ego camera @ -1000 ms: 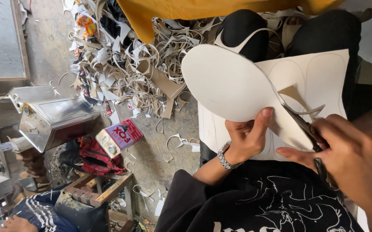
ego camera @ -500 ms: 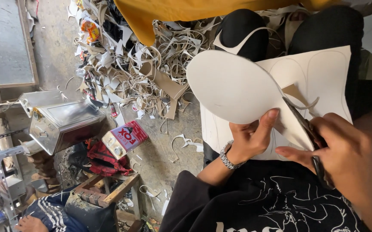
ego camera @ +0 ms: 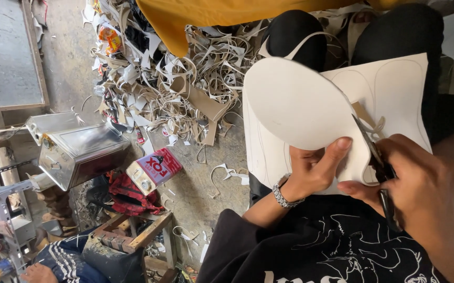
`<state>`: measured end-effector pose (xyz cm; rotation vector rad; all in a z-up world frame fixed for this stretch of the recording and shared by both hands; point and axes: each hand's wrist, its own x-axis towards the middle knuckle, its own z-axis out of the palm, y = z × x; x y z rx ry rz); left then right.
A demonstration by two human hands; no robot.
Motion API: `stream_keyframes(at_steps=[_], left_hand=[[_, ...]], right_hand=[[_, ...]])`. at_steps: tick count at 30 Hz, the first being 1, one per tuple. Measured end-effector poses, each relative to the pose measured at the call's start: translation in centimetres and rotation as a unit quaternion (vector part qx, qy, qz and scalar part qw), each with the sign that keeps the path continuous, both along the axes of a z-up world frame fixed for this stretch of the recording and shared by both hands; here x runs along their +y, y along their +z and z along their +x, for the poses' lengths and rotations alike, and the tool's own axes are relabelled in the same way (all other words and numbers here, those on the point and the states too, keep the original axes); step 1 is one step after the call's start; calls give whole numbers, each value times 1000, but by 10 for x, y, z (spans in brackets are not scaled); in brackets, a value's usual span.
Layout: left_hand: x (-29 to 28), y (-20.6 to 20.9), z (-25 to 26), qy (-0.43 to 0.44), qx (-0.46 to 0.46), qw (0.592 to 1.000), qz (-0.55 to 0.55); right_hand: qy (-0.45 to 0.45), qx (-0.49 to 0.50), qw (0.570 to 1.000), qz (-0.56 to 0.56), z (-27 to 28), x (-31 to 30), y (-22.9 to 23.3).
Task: The person uses scissors to cut out pre-drawn insole shapes from a large sheet of white material. They cut along the outlines, remove the excess material, and place the finished insoles on a nearby table.
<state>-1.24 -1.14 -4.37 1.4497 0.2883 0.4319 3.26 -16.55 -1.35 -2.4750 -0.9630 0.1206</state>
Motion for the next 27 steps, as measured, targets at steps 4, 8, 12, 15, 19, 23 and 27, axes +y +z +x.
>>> stream_keyframes(at_steps=[4, 8, 12, 15, 19, 23, 27], left_hand=[[-4, -8, -2, 8, -9, 999, -43], [-2, 1, 2, 1, -11, 999, -41], [-6, -17, -6, -27, -6, 999, -38], [-6, -13, -5, -25, -8, 999, -46], [-2, -4, 0, -36, -19, 998, -45], [-6, -18, -7, -48, -13, 998, -49], [-6, -20, -7, -50, -16, 997, -55]], right_hand=[[-26, 54, 998, 26, -3, 4, 3], [-30, 65, 997, 16, -3, 4, 6], [-34, 22, 999, -1, -1, 2, 3], [-31, 44, 998, 14, 0, 1, 2], [-30, 19, 999, 23, 0, 1, 2], [-35, -3, 999, 10, 3, 4, 9], [-37, -10, 999, 6, 2, 1, 7]])
